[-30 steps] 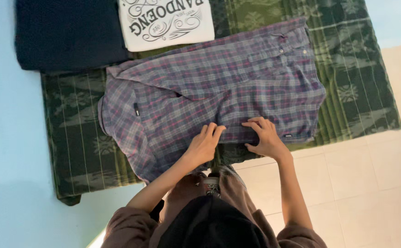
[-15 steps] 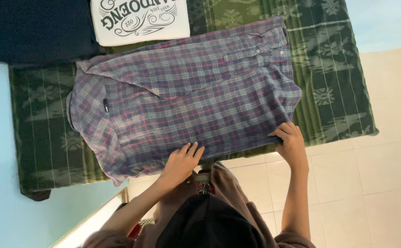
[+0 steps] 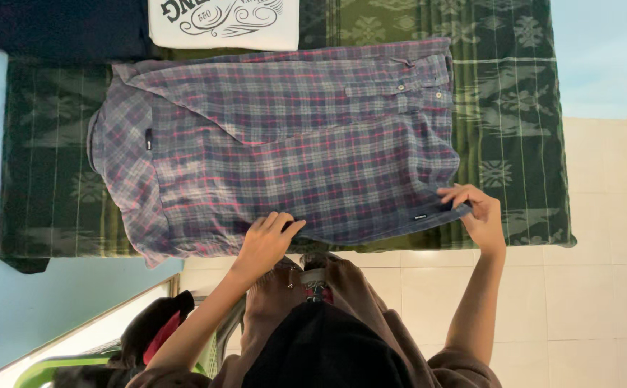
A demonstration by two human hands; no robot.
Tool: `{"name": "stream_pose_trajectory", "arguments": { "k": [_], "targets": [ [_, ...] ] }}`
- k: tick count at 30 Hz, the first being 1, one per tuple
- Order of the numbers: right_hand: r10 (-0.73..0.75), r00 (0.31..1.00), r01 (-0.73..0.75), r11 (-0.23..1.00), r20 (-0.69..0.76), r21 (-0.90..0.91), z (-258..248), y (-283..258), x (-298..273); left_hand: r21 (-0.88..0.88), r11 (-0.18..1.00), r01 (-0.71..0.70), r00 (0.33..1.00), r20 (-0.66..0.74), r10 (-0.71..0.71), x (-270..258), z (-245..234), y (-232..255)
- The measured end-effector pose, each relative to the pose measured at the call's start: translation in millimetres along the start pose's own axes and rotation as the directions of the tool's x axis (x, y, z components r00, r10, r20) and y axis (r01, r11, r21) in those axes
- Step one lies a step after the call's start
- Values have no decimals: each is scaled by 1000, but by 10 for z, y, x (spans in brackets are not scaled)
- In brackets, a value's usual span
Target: The person folds a plaid shirt and a navy blue t-shirt on a green patterned bedsheet, then places the folded items in a laundry basket.
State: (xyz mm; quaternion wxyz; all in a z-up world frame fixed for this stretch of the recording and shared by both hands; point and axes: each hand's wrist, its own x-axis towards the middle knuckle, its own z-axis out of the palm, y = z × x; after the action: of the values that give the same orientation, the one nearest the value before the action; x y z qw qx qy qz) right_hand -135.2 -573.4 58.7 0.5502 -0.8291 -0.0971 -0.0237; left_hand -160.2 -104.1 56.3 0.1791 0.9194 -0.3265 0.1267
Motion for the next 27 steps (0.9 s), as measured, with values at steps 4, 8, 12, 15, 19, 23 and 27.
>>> {"name": "stream_pose_trajectory", "arguments": {
  "k": [4,8,12,15,19,23,27],
  "targets": [
    [255,967,-255,948,25,190,-253,471,-142,-348,932,101,992,112,-66,-64,-6,-40],
    [210,974,-195,968,-82,158,-346,679,43,-481,836,265,964,136,-227,36,82,-233],
    [220,971,-216,975,-94,51,65,481,480,-406,725,556,831,233,-506,244,437,-459],
    [61,991,-83,980,-121,-179,185,396,609,-347,795,497,868,196,-457,247,567,-521],
    [-53,971,-14,961,-232,-278,157,412,610,-270,828,492,870,123,-477,299,647,-528],
    [0,974,-158,718,-227,-677,385,76,638,-94,862,499,863,142,-484,398,748,-459],
    [-295,952,112,565,-74,-817,997,-579,783,-267,838,475,879,106,-465,438,446,-411]
  ]
}}
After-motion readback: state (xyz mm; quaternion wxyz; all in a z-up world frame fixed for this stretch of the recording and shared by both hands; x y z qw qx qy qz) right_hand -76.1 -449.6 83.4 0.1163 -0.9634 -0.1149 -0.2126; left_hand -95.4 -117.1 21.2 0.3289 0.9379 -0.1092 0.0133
